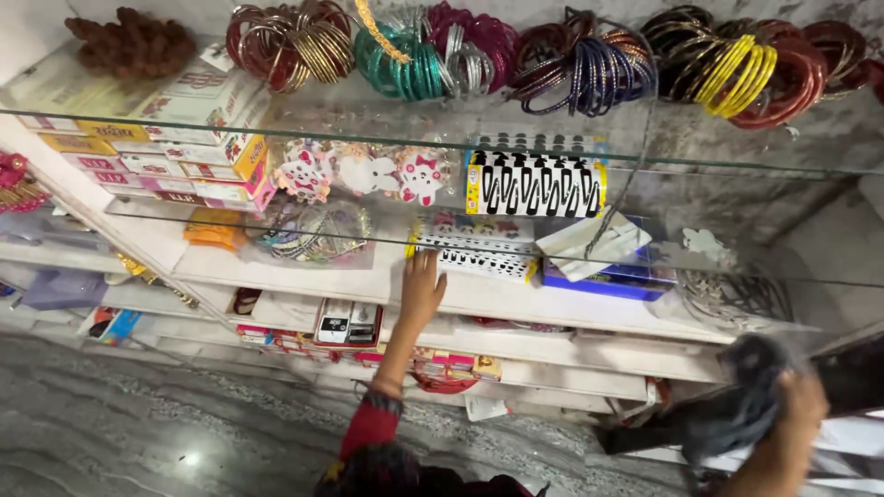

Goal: The person wipes packaged hair-clip cards and other packaged goods on a glass display shelf using a gray cloth, lifting each package to wipe beneath it and replacing it on the shelf. They work across the shelf, moving items aside and wiping the glass surface between the packages.

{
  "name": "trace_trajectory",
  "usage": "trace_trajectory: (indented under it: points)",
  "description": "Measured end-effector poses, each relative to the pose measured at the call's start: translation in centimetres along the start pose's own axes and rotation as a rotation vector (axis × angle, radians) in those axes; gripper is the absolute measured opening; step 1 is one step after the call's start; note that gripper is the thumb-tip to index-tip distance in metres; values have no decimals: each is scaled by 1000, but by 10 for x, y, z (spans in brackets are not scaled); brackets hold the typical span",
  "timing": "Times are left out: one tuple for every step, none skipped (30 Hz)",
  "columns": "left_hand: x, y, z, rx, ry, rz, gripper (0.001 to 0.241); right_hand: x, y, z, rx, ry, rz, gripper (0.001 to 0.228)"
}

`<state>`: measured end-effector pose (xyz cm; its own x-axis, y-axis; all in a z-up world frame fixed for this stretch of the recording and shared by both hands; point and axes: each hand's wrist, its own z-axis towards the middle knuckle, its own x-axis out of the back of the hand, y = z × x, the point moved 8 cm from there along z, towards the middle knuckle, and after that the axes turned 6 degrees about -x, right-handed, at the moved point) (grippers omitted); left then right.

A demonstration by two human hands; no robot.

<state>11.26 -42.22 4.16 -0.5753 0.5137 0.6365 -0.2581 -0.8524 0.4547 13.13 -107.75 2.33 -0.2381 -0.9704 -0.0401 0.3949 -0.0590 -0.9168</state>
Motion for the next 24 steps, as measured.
trace_trajectory:
  points:
    - [-2,-7,18,-37,19,94,60,18,75,-26,-242,85,161,22]
    - [-6,-12,38,-79,40,184,69,55,140,-58,-478,170,326,21]
    - [-16,-25,52,-87,35,177,69,36,132,-73,-476,181,325,21]
    - [-30,-33,66,-135,-10,219,76,11,136,-95,-658,179,461,27]
    - [-45,-41,79,-183,-53,261,84,-16,138,-118,-837,174,600,38]
    - [-40,-36,89,-193,-57,253,84,-24,135,-123,-832,187,602,38]
    - [-39,-29,100,-230,-101,265,87,-31,135,-130,-870,225,638,39]
    - [-38,-22,108,-266,-147,276,90,-38,135,-139,-910,264,672,41]
    - [-51,-40,111,-275,-153,267,90,-42,135,-140,-908,277,672,41]
    - [-66,-54,114,-314,-174,193,90,-47,134,-139,-885,255,714,39]
    - [-81,-68,116,-352,-195,118,89,-53,133,-137,-863,231,756,37]
    - [-75,-59,119,-356,-200,112,89,-61,117,-139,-862,240,754,37]
    - [-71,-51,123,-352,-220,163,84,-76,100,-140,-874,145,776,39]
    - [-65,-45,126,-348,-239,217,79,-94,83,-140,-882,46,799,41]
    - [-57,-37,128,-350,-242,214,79,-94,83,-142,-882,50,799,41]
    - [-50,-31,130,-328,-266,224,73,-91,86,-144,-880,95,762,38]
    - [-43,-26,131,-306,-290,235,67,-88,87,-145,-878,140,725,35]
    - [-42,-26,129,-304,-292,234,67,-82,100,-148,-881,140,723,35]
    - [-38,-18,126,-381,-270,220,53,-74,112,-149,-855,157,741,34]
    - [-33,-12,123,-457,-244,209,39,-69,124,-148,-828,169,762,32]
    - [-48,-25,119,-455,-244,212,39,-72,120,-150,-830,166,763,32]
    - [-62,-42,117,-414,-226,323,27,-73,116,-151,-841,186,783,33]
    - [-75,-59,115,-371,-209,433,17,-75,112,-153,-852,207,803,34]
    - [-58,-43,111,-369,-204,436,17,-79,110,-153,-850,201,804,34]
